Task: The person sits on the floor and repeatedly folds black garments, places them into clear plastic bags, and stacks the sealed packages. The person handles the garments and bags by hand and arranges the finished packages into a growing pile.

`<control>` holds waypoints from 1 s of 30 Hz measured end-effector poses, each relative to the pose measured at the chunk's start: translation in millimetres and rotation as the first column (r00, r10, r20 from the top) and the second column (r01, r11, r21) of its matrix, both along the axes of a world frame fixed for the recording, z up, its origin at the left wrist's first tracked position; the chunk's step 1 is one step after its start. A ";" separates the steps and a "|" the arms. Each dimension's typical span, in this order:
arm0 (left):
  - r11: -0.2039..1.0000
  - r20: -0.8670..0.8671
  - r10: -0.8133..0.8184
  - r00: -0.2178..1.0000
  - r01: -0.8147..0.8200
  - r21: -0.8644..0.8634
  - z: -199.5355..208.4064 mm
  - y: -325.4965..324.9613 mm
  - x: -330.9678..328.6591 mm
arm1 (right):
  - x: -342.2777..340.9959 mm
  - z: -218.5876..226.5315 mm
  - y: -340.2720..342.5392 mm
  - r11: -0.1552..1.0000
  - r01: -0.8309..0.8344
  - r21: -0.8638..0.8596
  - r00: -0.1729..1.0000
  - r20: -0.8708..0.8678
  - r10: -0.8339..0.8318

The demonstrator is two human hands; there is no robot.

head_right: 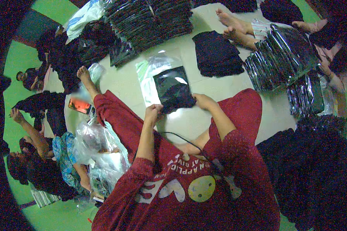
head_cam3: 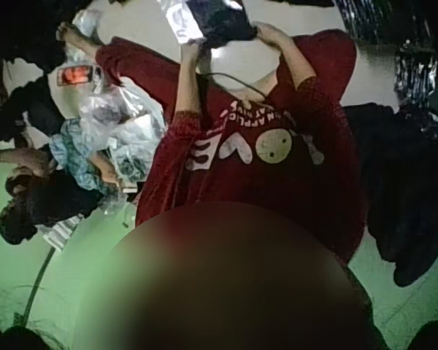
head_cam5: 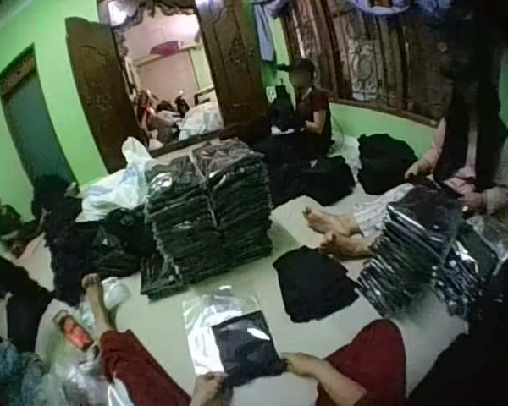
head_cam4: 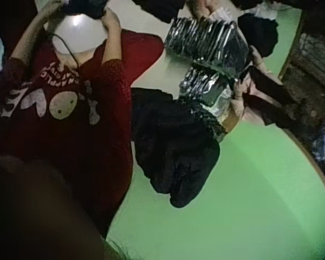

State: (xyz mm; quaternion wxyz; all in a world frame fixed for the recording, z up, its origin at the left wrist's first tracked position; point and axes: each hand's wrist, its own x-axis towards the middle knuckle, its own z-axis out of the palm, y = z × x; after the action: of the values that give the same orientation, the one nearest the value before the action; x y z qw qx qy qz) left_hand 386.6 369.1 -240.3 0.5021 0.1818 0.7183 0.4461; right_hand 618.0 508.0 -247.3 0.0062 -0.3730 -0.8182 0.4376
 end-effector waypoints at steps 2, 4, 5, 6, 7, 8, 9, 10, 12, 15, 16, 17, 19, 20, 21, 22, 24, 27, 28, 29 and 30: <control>1.000 -0.098 -0.001 0.995 -0.001 -0.022 -9.4 -9.0 2.9 | -1.0 -0.2 -2.1 0.999 -0.024 -0.033 0.999 0.036 0.026; 0.998 -0.017 0.067 0.998 -0.067 0.017 -19.6 -13.5 2.4 | -1.3 -0.5 1.1 1.000 -0.013 -0.024 0.995 0.095 0.015; 0.998 -0.134 -0.006 0.991 -0.001 -0.057 -24.0 -18.1 1.3 | -0.4 -1.3 0.3 0.999 -0.027 -0.033 0.997 0.072 0.029; 0.995 -0.211 -0.074 0.975 0.059 -0.076 -27.6 -19.3 -0.4 | 0.2 -1.5 2.4 0.999 -0.026 -0.024 0.997 0.071 0.028; 0.985 -0.267 -0.127 0.955 0.090 -0.149 -29.7 -20.2 -1.6 | 0.2 -1.9 2.8 0.999 -0.038 -0.002 0.998 0.040 0.039; 0.979 -0.367 -0.186 0.911 0.143 -0.143 -29.5 -19.7 -2.4 | -0.3 -1.9 2.6 0.999 -0.033 -0.027 0.998 0.053 0.034; 0.968 -0.441 -0.238 0.865 0.171 -0.186 -26.4 -16.6 -3.1 | -0.7 -0.6 2.8 0.999 -0.033 -0.036 0.999 0.038 0.035; 0.953 -0.508 -0.290 0.811 0.197 -0.230 -20.0 -12.5 -2.4 | -0.8 2.1 2.5 0.999 -0.024 -0.042 0.999 0.046 0.026; 0.949 -0.428 -0.303 0.852 0.226 -0.222 7.0 -9.2 -2.4 | -3.5 14.5 0.7 1.000 -0.011 0.005 0.995 -0.101 0.011; 0.982 -0.034 -0.182 0.983 0.180 -0.053 80.3 -19.6 -7.8 | -7.7 56.6 -2.0 0.949 0.025 -0.314 0.918 -0.369 -0.146; 0.989 0.114 -0.142 0.983 0.136 0.057 109.3 -27.0 -10.6 | -4.1 76.7 -2.8 0.868 0.012 -0.497 0.868 -0.426 -0.256; 0.980 0.218 -0.112 0.969 0.071 0.188 137.5 -38.2 -11.6 | 5.2 98.5 -5.6 0.834 -0.042 -0.550 0.819 -0.497 -0.287; 0.940 0.394 -0.150 0.907 0.007 0.341 184.8 -55.7 -11.8 | 22.4 140.1 -13.4 0.721 -0.173 -0.671 0.708 -0.594 -0.382; 0.926 0.420 -0.159 0.893 -0.013 0.378 200.0 -60.7 -7.6 | 22.1 154.9 -15.7 0.718 -0.186 -0.671 0.691 -0.609 -0.390; 0.909 0.445 -0.173 0.879 -0.032 0.416 210.2 -61.9 -4.1 | 21.4 166.2 -17.5 0.713 -0.216 -0.667 0.664 -0.636 -0.393; 0.903 0.488 -0.165 0.857 -0.069 0.425 216.0 -57.8 -2.5 | 19.8 173.5 -19.9 0.709 -0.244 -0.662 0.634 -0.662 -0.399; 0.878 0.567 -0.177 0.805 -0.131 0.460 220.6 -42.7 -4.3 | 9.5 178.6 -20.5 0.716 -0.247 -0.653 0.611 -0.678 -0.408; 0.914 0.674 -0.002 0.739 -0.272 0.301 216.2 -12.9 -9.0 | -0.3 178.2 -12.4 0.719 -0.191 -0.668 0.630 -0.645 -0.432; 0.909 0.621 -0.029 0.783 -0.237 0.342 216.0 -9.5 -11.7 | -1.5 178.0 -8.0 0.735 -0.159 -0.660 0.640 -0.635 -0.432; 0.887 0.554 -0.093 0.827 -0.184 0.423 215.6 -9.8 -13.6 | -1.9 177.5 -3.4 0.741 -0.077 -0.667 0.662 -0.590 -0.462; 0.882 0.478 -0.097 0.873 -0.147 0.448 214.9 -12.8 -16.0 | -0.8 176.9 1.9 0.768 -0.088 -0.635 0.663 -0.613 -0.431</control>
State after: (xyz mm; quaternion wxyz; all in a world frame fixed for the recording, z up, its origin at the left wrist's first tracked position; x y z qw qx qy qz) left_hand 370.6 356.3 -25.4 0.6009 0.1704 0.4407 0.6447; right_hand 617.2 509.9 -70.4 0.2536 -0.2278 -0.5143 0.7870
